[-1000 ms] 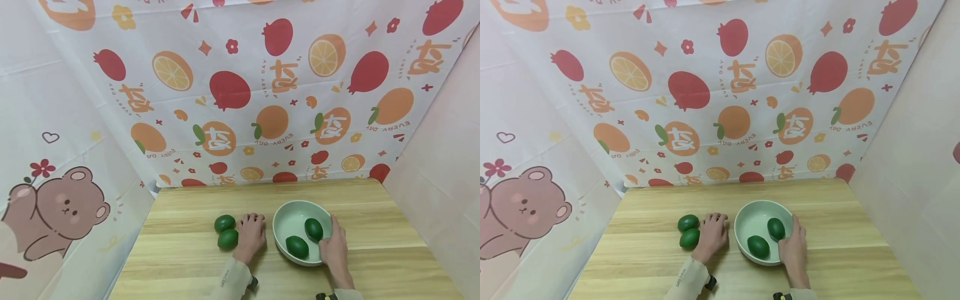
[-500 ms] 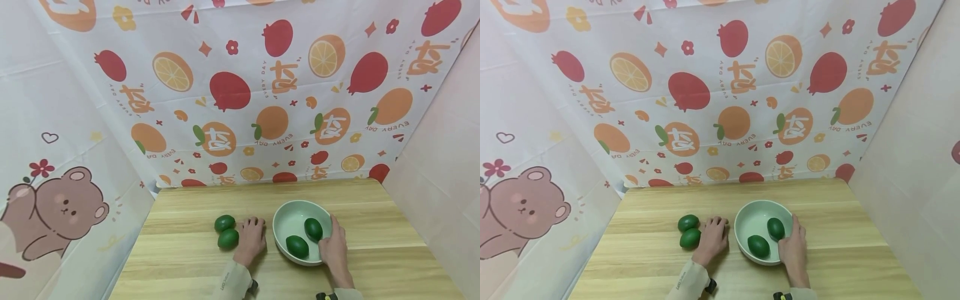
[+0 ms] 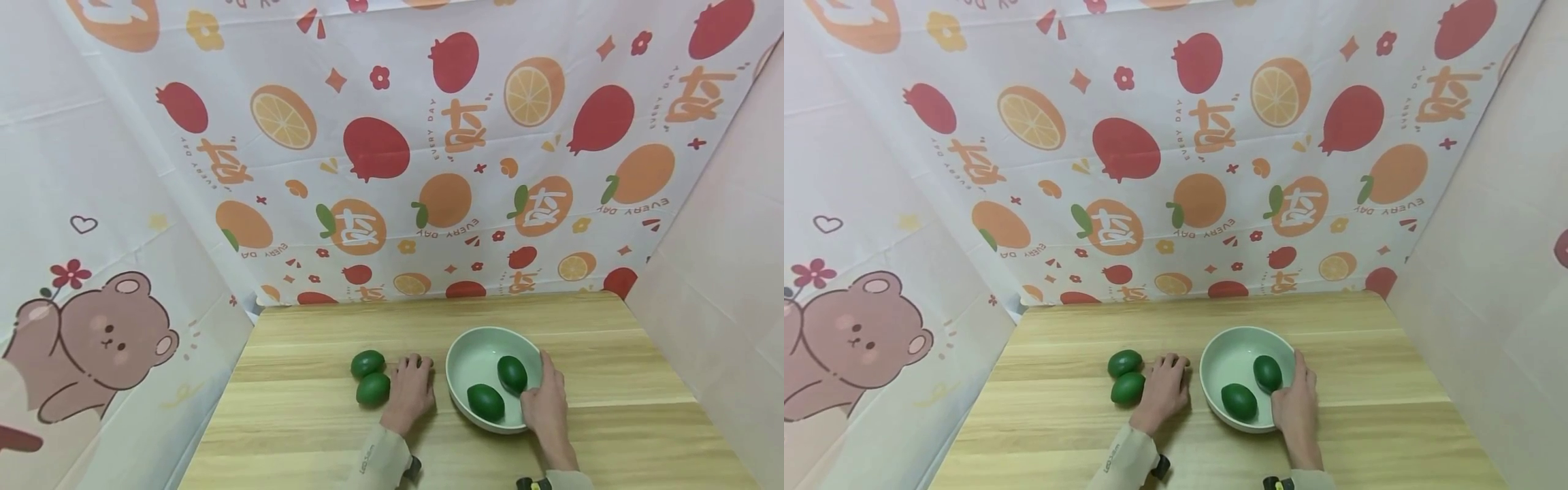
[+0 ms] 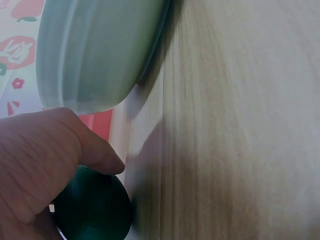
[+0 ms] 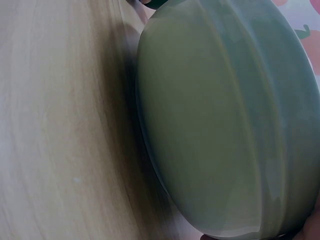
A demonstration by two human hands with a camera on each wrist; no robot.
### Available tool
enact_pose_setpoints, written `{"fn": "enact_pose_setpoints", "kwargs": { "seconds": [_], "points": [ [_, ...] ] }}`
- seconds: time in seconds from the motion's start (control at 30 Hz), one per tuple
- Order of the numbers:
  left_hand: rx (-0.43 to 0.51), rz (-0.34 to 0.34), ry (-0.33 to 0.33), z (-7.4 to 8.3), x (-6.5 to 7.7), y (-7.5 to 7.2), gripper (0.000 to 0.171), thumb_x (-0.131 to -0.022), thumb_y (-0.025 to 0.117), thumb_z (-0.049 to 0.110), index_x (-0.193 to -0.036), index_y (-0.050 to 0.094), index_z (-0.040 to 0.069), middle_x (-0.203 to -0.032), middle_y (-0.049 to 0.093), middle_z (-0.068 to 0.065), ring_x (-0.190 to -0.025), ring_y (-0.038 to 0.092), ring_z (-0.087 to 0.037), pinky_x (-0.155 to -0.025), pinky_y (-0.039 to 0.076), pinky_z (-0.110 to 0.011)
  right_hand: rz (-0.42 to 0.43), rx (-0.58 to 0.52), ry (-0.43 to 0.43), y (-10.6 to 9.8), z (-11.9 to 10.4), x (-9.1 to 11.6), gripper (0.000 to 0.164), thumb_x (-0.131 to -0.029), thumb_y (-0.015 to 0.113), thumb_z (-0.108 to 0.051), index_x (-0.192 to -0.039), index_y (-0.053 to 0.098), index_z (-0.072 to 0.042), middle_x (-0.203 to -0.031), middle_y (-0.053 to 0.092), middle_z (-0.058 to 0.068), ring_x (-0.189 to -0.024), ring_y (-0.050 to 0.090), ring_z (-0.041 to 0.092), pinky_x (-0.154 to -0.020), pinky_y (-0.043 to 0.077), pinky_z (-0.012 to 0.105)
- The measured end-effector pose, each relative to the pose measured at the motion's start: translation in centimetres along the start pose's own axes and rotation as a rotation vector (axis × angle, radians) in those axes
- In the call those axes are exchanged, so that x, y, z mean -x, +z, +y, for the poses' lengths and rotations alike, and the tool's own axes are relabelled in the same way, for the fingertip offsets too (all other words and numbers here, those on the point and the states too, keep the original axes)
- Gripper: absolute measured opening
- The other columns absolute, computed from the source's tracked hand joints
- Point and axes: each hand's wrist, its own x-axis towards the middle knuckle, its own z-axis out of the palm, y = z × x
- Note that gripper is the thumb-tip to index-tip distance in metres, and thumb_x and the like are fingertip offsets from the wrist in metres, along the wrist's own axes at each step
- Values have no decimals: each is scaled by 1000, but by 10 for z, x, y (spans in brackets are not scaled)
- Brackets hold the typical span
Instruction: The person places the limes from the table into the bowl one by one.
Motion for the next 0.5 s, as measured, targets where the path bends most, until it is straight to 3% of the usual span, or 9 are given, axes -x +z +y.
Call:
{"fn": "enact_pose_setpoints", "kwargs": {
  "seconds": [0.3,0.5],
  "points": [
    [32,-12,-17,0,0,-1,49,-81,77,11,-126,61,13,-129,62,-17,-117,57,-36,-95,53,-57,-14,-3,0,-2,0,-1,88,-83,40,8,-163,8,-8,-156,25,34,-138,36,54,-114,33,68],
    [31,-6,-27,-1,1,-1,53,-78,77,9,-128,60,12,-128,62,-17,-109,58,-34,-90,54,-52,7,-2,-3,-1,0,-1,89,-81,40,9,-163,10,-8,-154,28,33,-138,37,52,-116,32,66]
  ]
}}
